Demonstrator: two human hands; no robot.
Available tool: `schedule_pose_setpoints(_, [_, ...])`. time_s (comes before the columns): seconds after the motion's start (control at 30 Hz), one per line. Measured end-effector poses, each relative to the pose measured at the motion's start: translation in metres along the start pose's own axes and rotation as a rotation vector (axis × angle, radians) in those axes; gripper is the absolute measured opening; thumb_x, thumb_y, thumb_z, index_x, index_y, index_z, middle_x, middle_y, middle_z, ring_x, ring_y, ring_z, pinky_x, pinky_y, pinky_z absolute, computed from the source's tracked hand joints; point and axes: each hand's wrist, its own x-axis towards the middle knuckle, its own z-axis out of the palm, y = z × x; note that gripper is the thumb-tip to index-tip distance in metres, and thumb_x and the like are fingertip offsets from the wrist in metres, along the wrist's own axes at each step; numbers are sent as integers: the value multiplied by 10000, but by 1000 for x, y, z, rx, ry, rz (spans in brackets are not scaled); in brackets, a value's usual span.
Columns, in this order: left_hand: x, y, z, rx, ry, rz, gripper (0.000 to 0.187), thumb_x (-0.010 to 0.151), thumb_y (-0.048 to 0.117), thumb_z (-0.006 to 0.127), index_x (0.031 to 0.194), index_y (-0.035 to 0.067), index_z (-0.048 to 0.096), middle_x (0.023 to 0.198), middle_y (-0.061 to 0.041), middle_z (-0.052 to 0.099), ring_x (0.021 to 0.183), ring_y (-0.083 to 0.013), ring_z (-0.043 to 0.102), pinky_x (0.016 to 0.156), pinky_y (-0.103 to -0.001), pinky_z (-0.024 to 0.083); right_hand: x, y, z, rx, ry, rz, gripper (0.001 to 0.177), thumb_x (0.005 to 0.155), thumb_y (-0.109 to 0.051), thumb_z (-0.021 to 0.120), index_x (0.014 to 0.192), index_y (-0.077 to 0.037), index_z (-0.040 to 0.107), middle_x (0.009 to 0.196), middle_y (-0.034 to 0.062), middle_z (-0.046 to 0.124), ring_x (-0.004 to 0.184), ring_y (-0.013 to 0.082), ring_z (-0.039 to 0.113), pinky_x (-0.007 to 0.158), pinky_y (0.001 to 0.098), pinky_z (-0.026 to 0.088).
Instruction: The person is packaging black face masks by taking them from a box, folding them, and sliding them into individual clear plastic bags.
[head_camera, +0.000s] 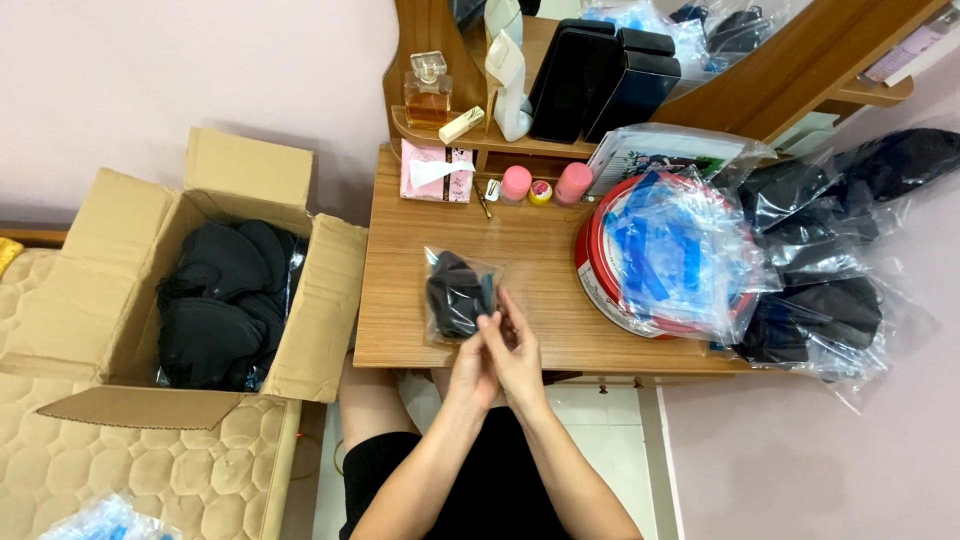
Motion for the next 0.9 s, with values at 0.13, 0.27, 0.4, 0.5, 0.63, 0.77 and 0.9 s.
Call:
schedule_pose_setpoints(0.13, [-29,-1,25,66,28,-3,157,850,175,812,987,113,764,995,-38,757,964,-206,708,949,-381,549,18,-13,4,-68,81,-80,403,933,-168,700,1317,-95,603,1351,182,602,1325,330,519,1117,462,409])
schedule_pose_setpoints(0.27, [-68,8,36,258,-130,-46,68,893,181,784,928,136,746,895,-18,740,909,-181,718,907,-348,550,35,-36,-4,-118,128,-145,262,1044,-213,583,1197,-110,770,1186,149,752,1208,289,649,1058,445,488])
schedule_pose_setpoints(0.4, [-90,40,4,967,-304,-156,310,867,133,754,1164,45,756,1059,-97,776,984,-158,724,882,-260,569,52,-68,-27,-200,-72,-206,334,1027,-307,535,1140,-80,752,1095,62,785,1049,160,728,965,274,539])
schedule_pose_setpoints(0.5, [-79,64,-12,1175,-178,398,408,762,122,897,1142,66,758,898,-86,771,873,-160,722,835,-316,599,54,-85,-32,-241,-75,-84,274,1050,-273,554,1158,-167,783,1085,63,792,1147,193,702,1020,383,527])
schedule_pose_setpoints(0.63, [-106,86,36,1635,-30,692,989,623,174,966,1461,99,446,1263,-163,563,1275,-401,510,1126,-511,372,51,-96,-28,-248,-110,-81,283,1055,-271,560,1149,-128,786,1041,110,793,1101,202,698,1007,426,521])
schedule_pose_setpoints(0.77, [-90,88,51,1713,-291,690,1189,605,263,975,1570,116,296,1504,-249,376,1418,-498,318,1184,-627,222,49,-89,-24,-215,-161,-54,301,1062,-249,546,1167,-82,773,1056,157,782,1090,217,686,1003,440,523])
schedule_pose_setpoints(0.9, [-59,89,33,1567,-243,620,740,724,364,922,1379,181,631,1276,-140,661,1312,-385,546,1127,-506,389,36,-94,-33,-17,-257,-74,466,971,-144,668,1406,-2,579,1267,279,684,1228,359,629,1079,527,449])
